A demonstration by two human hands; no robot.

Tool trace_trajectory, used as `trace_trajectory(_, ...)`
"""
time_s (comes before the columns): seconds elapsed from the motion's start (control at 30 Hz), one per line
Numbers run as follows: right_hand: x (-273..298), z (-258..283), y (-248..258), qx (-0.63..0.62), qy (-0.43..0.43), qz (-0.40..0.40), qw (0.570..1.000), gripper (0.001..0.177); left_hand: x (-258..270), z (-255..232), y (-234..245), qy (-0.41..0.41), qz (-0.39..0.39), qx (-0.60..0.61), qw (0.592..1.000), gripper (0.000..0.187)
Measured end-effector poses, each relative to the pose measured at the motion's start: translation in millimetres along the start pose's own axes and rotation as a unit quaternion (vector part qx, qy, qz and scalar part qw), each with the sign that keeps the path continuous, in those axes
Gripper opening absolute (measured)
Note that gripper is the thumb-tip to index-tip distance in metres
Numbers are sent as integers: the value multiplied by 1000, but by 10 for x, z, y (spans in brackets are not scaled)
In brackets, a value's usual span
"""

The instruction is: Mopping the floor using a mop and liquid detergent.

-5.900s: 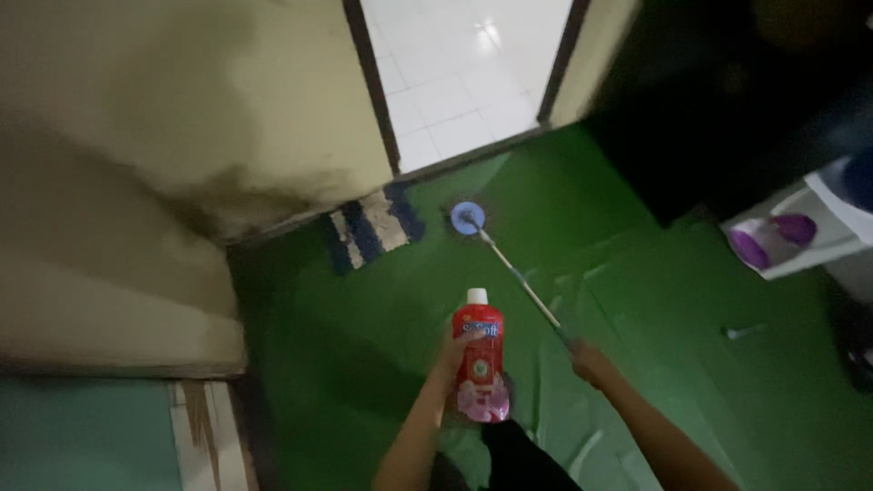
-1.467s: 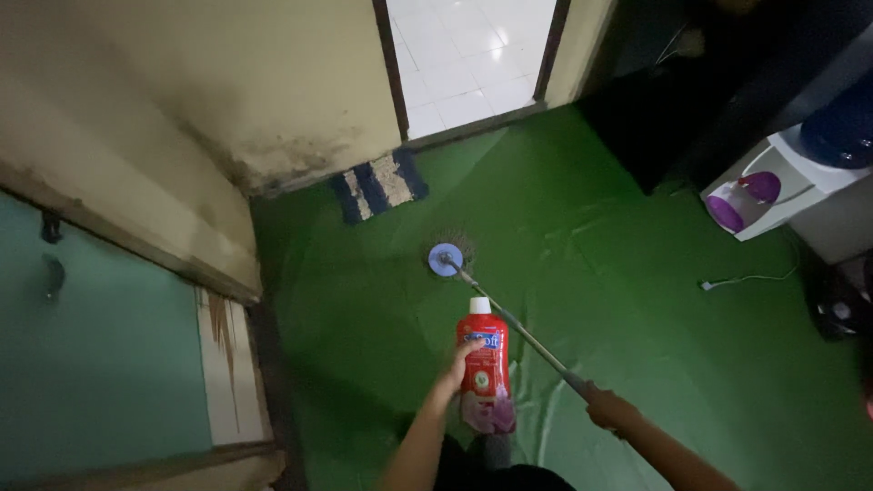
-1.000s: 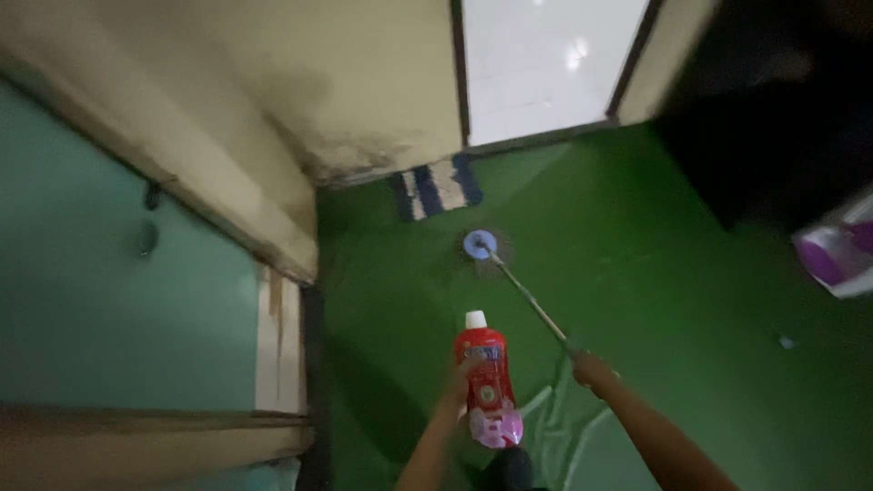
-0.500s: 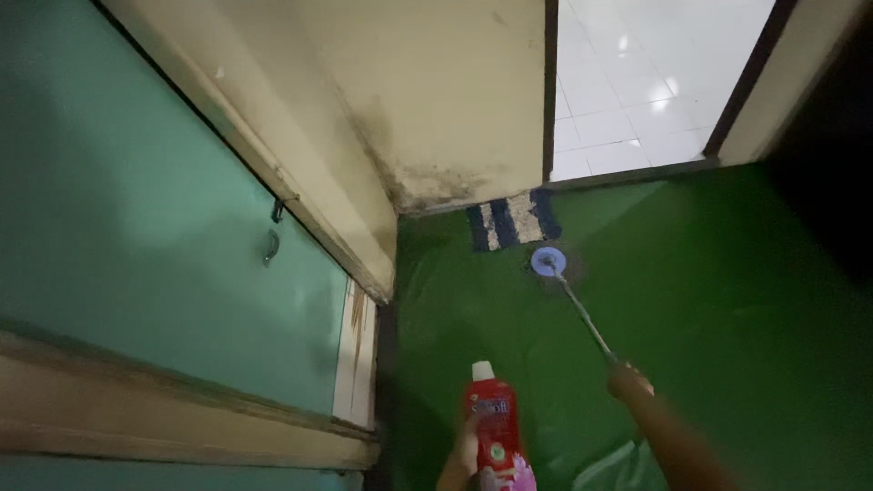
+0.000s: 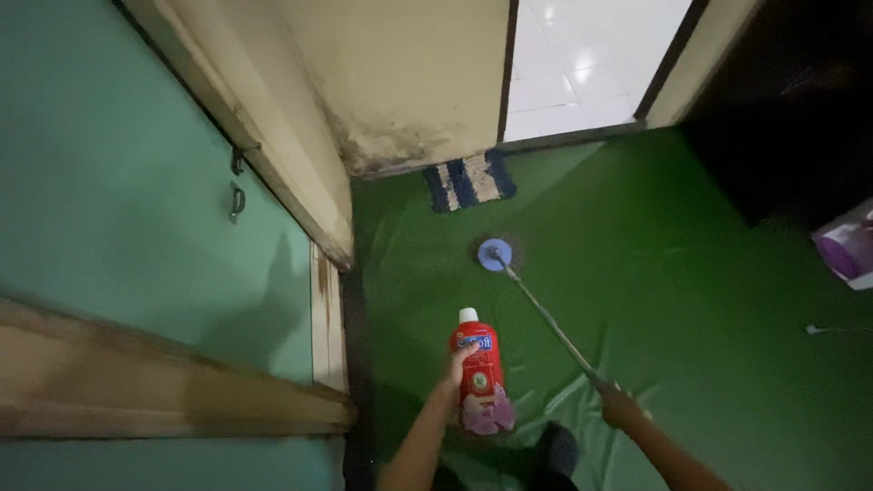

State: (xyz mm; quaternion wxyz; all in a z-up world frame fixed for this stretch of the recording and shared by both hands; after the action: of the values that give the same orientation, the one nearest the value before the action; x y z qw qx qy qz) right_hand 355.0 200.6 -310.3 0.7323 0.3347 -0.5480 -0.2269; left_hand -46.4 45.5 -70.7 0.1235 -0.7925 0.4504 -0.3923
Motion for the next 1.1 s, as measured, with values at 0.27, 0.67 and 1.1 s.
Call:
trace_trajectory(0.27, 739, 522, 517, -42, -66, 158, 984, 65, -733, 402, 455, 141, 44, 69, 987, 41)
trace_trajectory(0.67, -542, 1416, 1654, 5, 4, 105, 994, 58, -1500, 303, 669, 133, -76, 53, 987, 49)
trace_trajectory(1.1, -1913, 3661, 2767, -152, 32, 103, 983, 29, -1495, -218, 734, 8, -119, 126, 985, 57)
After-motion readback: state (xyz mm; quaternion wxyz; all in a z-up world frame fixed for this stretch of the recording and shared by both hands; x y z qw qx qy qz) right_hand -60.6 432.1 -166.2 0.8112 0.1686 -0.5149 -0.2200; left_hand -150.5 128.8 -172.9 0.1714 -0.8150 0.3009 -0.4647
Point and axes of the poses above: each hand's wrist, its own x-axis away from the middle knuckle, its own y-axis out of the back of the hand, z = x × y, the point moved 6 cm from there along -x, towards the middle knuckle, and after that the axes turned 2 degrees about -x, right-handed, at the moved point
